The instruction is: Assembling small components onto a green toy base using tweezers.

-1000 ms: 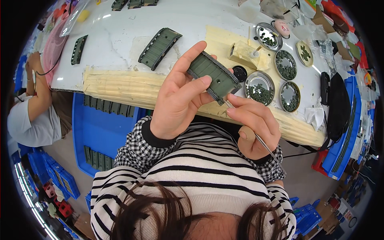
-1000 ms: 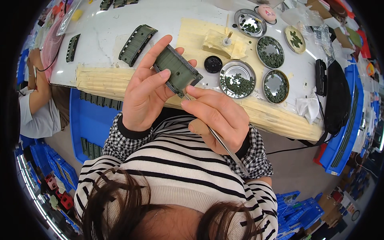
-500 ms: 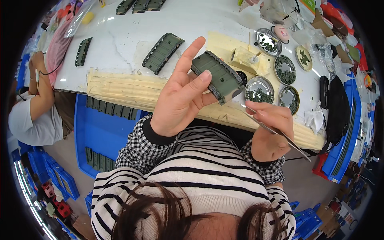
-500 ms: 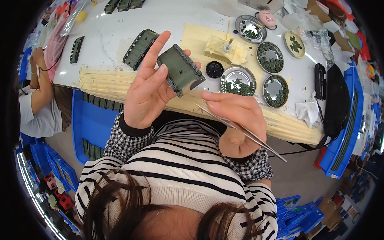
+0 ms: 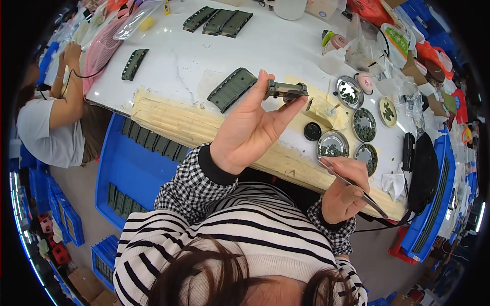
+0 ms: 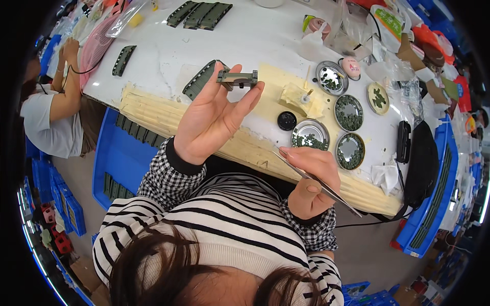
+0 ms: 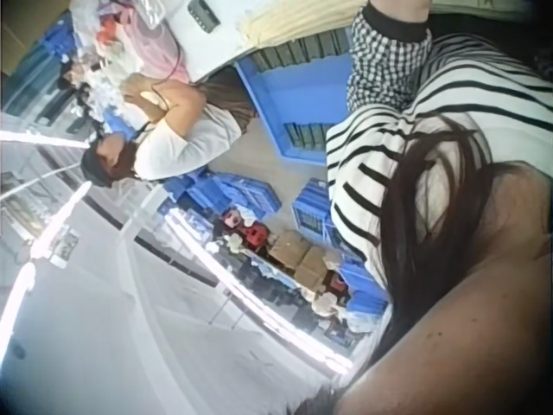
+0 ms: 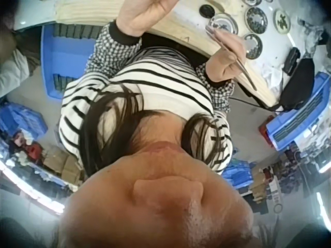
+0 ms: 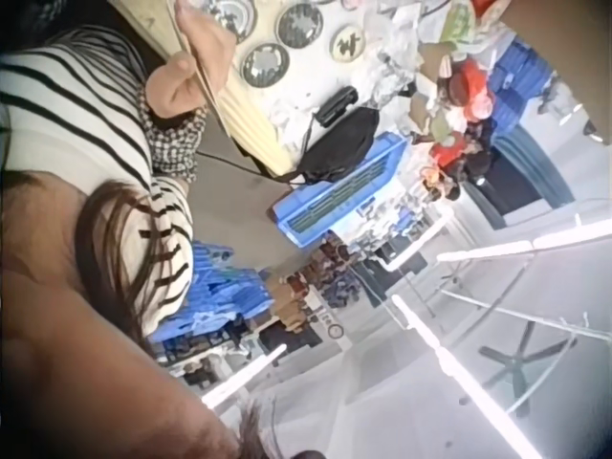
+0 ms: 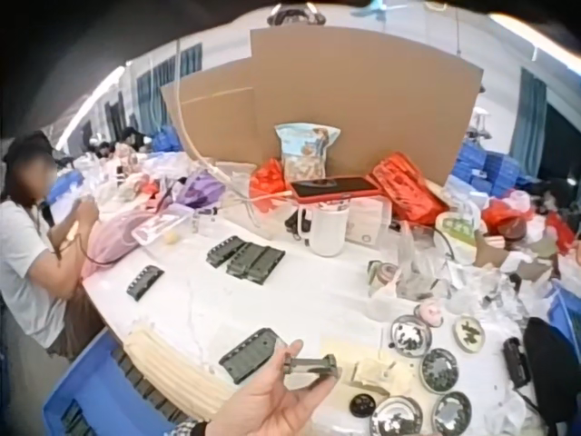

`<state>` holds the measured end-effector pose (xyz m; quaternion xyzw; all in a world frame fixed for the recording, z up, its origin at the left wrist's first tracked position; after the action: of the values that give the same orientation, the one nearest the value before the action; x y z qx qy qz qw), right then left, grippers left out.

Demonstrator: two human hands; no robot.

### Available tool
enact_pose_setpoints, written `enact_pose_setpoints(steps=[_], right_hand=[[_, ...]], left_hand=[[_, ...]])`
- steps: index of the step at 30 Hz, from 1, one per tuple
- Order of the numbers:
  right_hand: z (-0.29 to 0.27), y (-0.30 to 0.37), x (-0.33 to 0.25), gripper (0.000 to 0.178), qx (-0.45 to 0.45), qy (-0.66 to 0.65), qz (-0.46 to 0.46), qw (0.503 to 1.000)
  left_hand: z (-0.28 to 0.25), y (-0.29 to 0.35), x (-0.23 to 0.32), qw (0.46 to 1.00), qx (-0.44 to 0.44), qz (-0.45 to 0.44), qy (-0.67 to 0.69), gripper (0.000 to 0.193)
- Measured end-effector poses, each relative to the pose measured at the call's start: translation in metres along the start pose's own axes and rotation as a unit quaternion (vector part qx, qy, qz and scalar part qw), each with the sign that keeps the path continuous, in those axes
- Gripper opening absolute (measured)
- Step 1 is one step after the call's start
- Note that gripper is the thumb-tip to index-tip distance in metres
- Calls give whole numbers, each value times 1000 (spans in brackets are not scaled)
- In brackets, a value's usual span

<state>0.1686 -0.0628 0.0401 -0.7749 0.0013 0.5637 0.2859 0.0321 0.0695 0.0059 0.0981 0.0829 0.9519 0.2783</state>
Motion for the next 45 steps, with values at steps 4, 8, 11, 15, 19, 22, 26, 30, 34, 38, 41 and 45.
enact_pose_setpoints(steps=[4, 8, 11, 15, 19, 22, 26, 30, 34, 38, 41, 45], right_hand=[[-1, 1, 0, 61, -1, 0, -3, 1000], [0, 1, -1, 61, -8, -1, -4, 1000], [2, 2, -1, 60, -11, -4, -6, 1000], [2, 3, 0, 59, -10, -5, -6, 1000], [3, 0, -5, 42, -42, -9, -38, 998], [3, -10, -26, 37, -76, 78, -97, 989], [4, -21, -44, 42, -113, 160, -153, 969], [2, -24, -46, 34, -84, 119, -89, 985], [1, -14, -33, 31, -28, 83, -27, 996], [-1, -7, -29, 36, 12, 38, -28, 999], [2, -5, -25, 37, 2, 29, 5, 1000], [5, -4, -23, 36, 1, 24, 25, 999]], left_hand=[[1, 0, -3, 1000, -5, -7, 2, 38], [2, 1, -4, 1000, -12, -17, 9, 37], [2, 2, -5, 1000, -11, -20, 8, 37], [3, 2, -7, 999, -17, -29, 9, 39], [2, 6, -10, 999, -14, -43, 8, 41], [4, 13, -19, 998, -9, -43, -47, 45], [4, 28, -29, 981, -41, -38, -185, 52], [10, 32, -33, 980, -69, -3, -187, 57], [10, 33, -29, 971, -84, 50, -216, 61], [8, 32, -29, 949, -96, 94, -285, 59], [7, 31, -27, 949, -100, 124, -271, 63], [7, 31, -26, 950, -106, 146, -257, 68]])
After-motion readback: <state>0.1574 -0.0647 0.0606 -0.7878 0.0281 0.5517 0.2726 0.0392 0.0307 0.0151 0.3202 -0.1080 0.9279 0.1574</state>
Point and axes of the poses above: each hand's wrist, its own y-axis away from the middle knuckle, its own z-axis out of the palm, x = y × z, the point moved 5 cm from there along -y, towards the middle knuckle, and after that the axes turned 11 degrees about z, right-handed, at the moved point
